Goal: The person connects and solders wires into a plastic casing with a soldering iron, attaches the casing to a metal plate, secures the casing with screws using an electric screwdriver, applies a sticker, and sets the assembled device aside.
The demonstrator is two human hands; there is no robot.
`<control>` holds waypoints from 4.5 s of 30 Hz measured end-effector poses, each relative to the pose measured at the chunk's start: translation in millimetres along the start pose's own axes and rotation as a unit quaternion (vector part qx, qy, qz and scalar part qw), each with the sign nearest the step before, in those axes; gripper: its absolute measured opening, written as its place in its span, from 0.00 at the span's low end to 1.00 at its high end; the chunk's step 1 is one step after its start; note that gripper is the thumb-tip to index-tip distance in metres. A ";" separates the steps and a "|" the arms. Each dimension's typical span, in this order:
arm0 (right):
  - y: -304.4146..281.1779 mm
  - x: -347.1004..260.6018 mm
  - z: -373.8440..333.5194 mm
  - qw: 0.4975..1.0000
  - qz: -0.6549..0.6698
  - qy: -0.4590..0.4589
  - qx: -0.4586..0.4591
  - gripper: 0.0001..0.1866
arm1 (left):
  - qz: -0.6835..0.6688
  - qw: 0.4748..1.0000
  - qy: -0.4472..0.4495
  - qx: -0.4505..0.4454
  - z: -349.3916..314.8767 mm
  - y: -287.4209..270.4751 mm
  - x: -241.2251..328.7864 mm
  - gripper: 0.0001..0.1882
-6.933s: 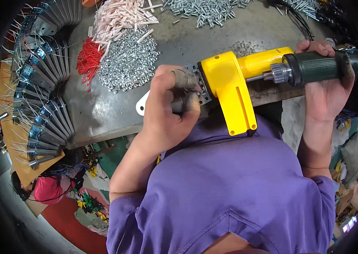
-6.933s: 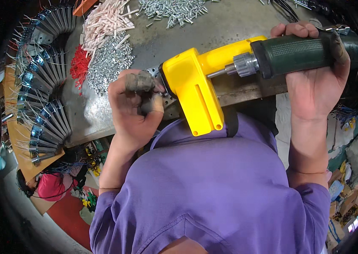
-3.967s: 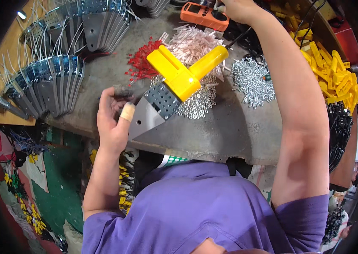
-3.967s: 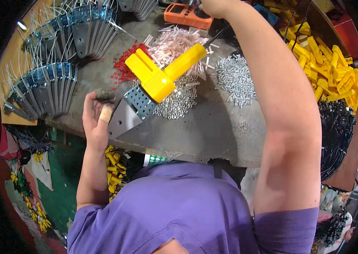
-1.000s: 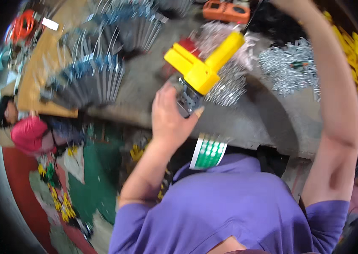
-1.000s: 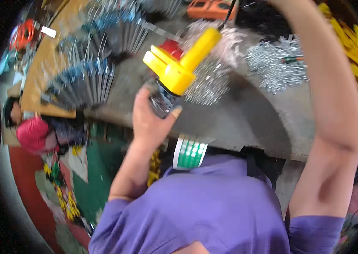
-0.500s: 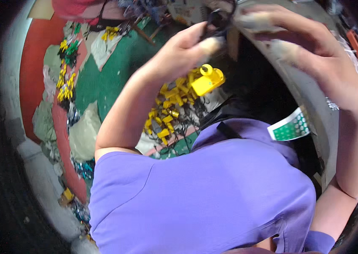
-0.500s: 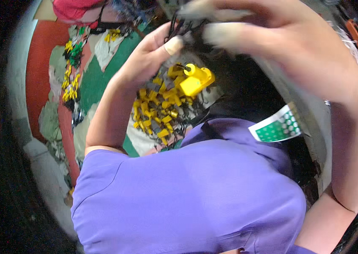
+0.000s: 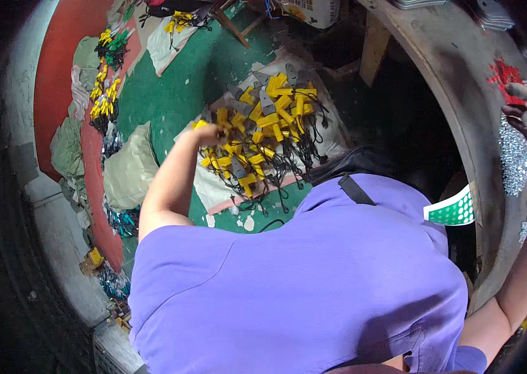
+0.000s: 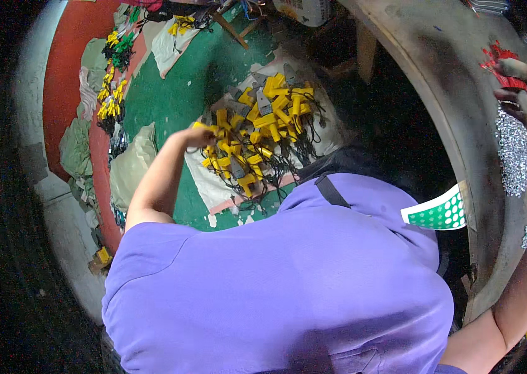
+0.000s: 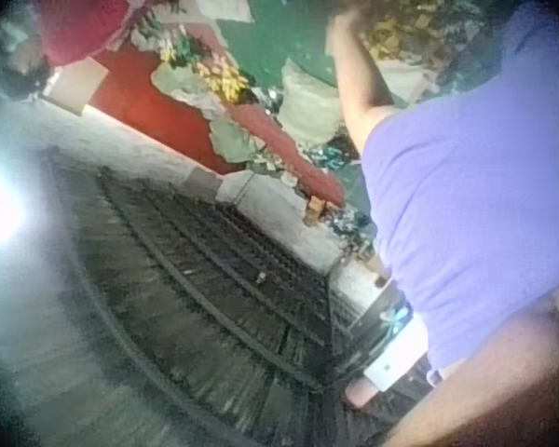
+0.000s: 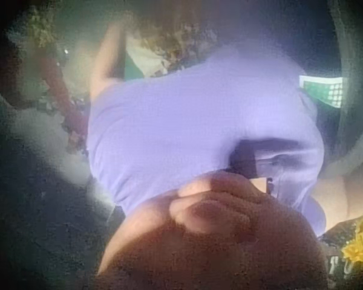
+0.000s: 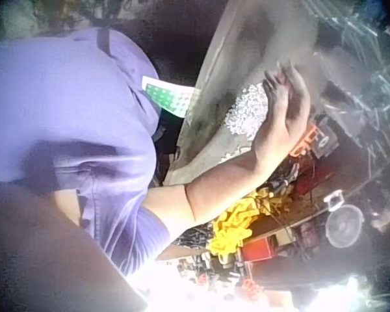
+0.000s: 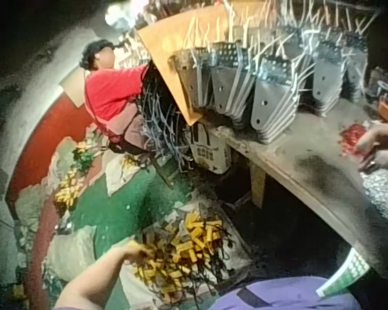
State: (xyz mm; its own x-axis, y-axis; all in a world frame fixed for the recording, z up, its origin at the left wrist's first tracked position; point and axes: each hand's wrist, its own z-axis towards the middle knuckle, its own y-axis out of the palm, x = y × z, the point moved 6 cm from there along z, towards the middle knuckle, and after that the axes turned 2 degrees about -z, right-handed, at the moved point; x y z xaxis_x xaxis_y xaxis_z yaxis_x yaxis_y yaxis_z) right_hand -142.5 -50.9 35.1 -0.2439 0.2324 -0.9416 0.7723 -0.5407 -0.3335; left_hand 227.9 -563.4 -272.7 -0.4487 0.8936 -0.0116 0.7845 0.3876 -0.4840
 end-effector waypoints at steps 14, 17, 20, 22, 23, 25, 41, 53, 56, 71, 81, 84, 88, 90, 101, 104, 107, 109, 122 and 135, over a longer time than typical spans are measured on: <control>-12.2 24.8 -68.0 0.988 0.008 0.077 0.136 0.18 | -0.067 0.716 0.317 0.618 -102.7 -196.2 279.2 0.23; -6.9 31.9 -82.5 0.989 0.023 0.075 0.126 0.18 | -0.106 0.569 0.395 0.714 -159.1 -260.2 329.2 0.21; -11.6 46.5 -110.5 0.979 0.030 0.117 0.164 0.18 | -0.061 0.463 0.384 0.796 -199.7 -298.8 358.3 0.21; -14.8 56.9 -135.6 0.972 0.040 0.133 0.189 0.17 | -0.130 0.427 0.355 0.821 -194.2 -320.8 349.3 0.22; -16.8 61.7 -146.2 0.965 0.050 0.149 0.210 0.17 | -0.165 0.430 0.331 0.824 -187.1 -329.1 341.9 0.22; -20.8 69.8 -173.4 0.943 0.070 0.181 0.271 0.18 | -0.236 0.506 0.325 0.763 -158.4 -350.9 338.6 0.23; -183.7 138.5 -152.9 0.711 -0.559 0.079 0.419 0.12 | -0.068 0.596 0.668 0.440 -216.0 -182.4 507.3 0.30; -171.9 95.1 -162.4 0.820 -0.469 0.096 0.314 0.14 | 0.068 0.670 0.673 0.308 -223.3 -125.1 586.4 0.32; -130.2 95.5 -205.6 0.937 -0.122 0.110 0.309 0.09 | 0.022 0.655 0.689 0.308 -221.1 -128.4 592.2 0.32; -10.9 93.4 -298.2 0.923 0.030 0.023 0.382 0.34 | 0.012 0.661 0.714 0.230 -228.2 -123.3 642.0 0.38; 10.8 80.4 -279.7 0.935 -0.154 0.083 0.310 0.23 | 0.088 0.620 0.748 0.219 -236.1 -91.7 669.3 0.44; 5.5 66.8 -288.8 0.933 -0.197 0.065 0.295 0.20 | 0.078 0.618 0.747 0.230 -239.9 -89.6 672.9 0.40; -89.9 59.3 -311.4 0.862 -0.280 0.142 0.399 0.13 | 0.082 0.610 0.743 0.261 -246.6 -94.1 670.5 0.37; -166.4 70.9 -338.0 0.801 -0.300 0.156 0.493 0.12 | 0.080 0.610 0.746 0.254 -249.6 -94.4 672.6 0.37; -409.4 113.0 -425.7 0.611 -0.205 0.034 0.764 0.14 | 0.069 0.605 0.758 0.233 -243.6 -93.5 668.8 0.36; -430.0 100.9 -434.3 0.613 -0.265 0.056 0.742 0.17 | 0.100 0.611 0.758 0.204 -240.5 -94.0 673.3 0.36; -440.4 90.2 -444.2 0.630 -0.178 0.063 0.753 0.14 | 0.090 0.605 0.765 0.202 -234.9 -94.1 671.4 0.35; -431.6 82.3 -445.1 0.653 -0.119 0.111 0.740 0.14 | 0.101 0.617 0.758 0.184 -230.9 -94.1 671.9 0.27; -400.7 69.1 -351.4 0.677 -0.277 0.294 0.615 0.28 | 0.111 0.613 0.763 0.171 -222.3 -97.6 669.1 0.19; -475.7 133.0 -291.1 0.440 -0.780 0.282 0.344 0.33 | 0.116 0.595 0.777 0.168 -227.0 -100.0 672.7 0.17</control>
State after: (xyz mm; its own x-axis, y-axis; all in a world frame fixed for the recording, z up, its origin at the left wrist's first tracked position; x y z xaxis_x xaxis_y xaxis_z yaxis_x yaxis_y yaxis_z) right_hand -371.6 472.6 82.3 0.1723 0.8128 0.5565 -0.4842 0.5619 -0.6707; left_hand -55.2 50.4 -33.5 0.7978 0.1456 0.5851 0.5016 0.3783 -0.7780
